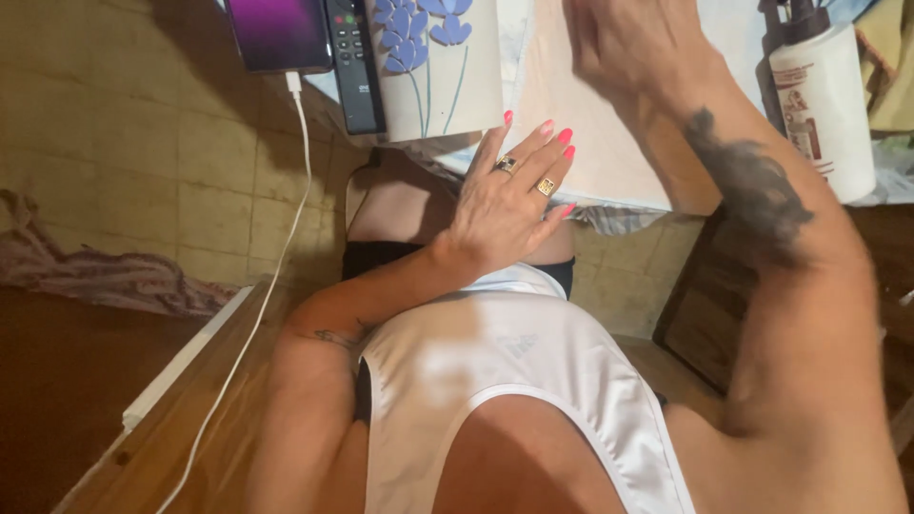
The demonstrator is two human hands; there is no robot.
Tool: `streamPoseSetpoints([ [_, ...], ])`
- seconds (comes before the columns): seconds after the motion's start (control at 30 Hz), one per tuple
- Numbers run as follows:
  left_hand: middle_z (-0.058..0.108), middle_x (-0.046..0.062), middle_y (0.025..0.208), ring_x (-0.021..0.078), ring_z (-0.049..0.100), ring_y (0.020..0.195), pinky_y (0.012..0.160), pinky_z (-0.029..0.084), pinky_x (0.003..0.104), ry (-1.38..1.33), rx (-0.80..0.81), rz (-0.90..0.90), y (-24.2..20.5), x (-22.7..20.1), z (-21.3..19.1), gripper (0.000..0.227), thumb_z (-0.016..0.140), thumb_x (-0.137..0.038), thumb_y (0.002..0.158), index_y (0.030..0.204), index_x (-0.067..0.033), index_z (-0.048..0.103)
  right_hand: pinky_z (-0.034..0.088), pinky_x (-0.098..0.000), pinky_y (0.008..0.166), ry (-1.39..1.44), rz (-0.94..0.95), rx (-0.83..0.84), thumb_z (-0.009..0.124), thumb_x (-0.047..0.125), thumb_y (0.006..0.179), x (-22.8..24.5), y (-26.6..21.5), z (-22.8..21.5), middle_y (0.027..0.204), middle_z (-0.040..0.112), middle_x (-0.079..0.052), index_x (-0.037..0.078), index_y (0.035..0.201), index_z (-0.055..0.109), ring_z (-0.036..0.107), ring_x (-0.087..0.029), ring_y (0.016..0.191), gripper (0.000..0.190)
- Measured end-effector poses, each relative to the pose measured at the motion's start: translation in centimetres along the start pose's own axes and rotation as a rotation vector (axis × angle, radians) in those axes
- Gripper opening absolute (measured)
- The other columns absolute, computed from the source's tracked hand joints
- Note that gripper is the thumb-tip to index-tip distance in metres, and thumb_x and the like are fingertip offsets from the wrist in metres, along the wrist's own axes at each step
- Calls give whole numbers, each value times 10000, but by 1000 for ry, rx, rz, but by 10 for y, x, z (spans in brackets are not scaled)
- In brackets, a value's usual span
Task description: Decorating a white cylindrical object by gluing small purple floral cutouts onto its surface
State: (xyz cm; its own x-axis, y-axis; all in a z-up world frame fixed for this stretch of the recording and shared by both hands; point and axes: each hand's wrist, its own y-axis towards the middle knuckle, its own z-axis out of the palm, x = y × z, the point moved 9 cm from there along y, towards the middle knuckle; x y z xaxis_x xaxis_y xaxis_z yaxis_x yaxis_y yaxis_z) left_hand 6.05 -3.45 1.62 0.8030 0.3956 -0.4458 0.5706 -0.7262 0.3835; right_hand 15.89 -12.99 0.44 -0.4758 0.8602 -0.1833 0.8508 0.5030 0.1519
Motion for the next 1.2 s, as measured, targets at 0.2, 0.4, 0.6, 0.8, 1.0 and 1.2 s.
streamPoseSetpoints([
  [0.2, 514, 111, 1147, 247, 420, 1146, 994, 208, 493, -50, 8, 8, 3, -2, -3, 426, 602, -311, 776, 1068, -2, 571, 414, -276, 411, 160, -270, 228, 454, 105, 812, 27, -76, -22, 691, 505, -27, 96, 762, 485, 479, -164, 543, 59],
  [0.4, 548, 123, 1114, 261, 513, 1078, 1005, 218, 488, -67, -65, 30, 15, -18, -14, 353, 602, -225, 824, 1075, 17, 552, 369, -262, 480, -54, 36, 308, 449, 202, 909, -17, -137, -12, 751, 443, -15, 134, 879, 463, 450, -151, 613, 75],
  [0.6, 542, 30, 1148, 189, 556, 1064, 957, 411, 327, -656, -241, -198, 26, -13, -12, 316, 488, -163, 859, 1173, -134, 505, 327, -328, 517, 1004, 471, -444, 410, 161, 894, 27, -113, -44, 642, 377, -72, 33, 705, 509, 411, -246, 572, 249],
  [0.8, 595, 98, 1065, 255, 580, 1000, 865, 468, 334, -825, -229, -303, 39, -10, -14, 244, 480, -102, 874, 1103, -98, 562, 359, -300, 518, 1178, 584, -570, 377, 193, 921, 21, -110, -46, 623, 399, -97, 11, 735, 541, 443, -247, 540, 308],
  [1.0, 601, 127, 1040, 265, 583, 981, 846, 472, 347, -834, -252, -307, 48, -7, -4, 224, 490, -83, 869, 1076, -55, 568, 377, -312, 519, 1140, 574, -518, 329, 202, 935, 12, -106, -48, 624, 400, -100, 11, 760, 524, 450, -277, 534, 325],
  [1.2, 609, 138, 1014, 282, 590, 958, 824, 475, 349, -858, -285, -349, 54, -4, -4, 198, 507, -87, 862, 1037, -30, 583, 378, -313, 504, 1187, 570, -546, 323, 183, 935, 8, -107, -43, 601, 402, -100, 14, 716, 504, 435, -270, 506, 331],
])
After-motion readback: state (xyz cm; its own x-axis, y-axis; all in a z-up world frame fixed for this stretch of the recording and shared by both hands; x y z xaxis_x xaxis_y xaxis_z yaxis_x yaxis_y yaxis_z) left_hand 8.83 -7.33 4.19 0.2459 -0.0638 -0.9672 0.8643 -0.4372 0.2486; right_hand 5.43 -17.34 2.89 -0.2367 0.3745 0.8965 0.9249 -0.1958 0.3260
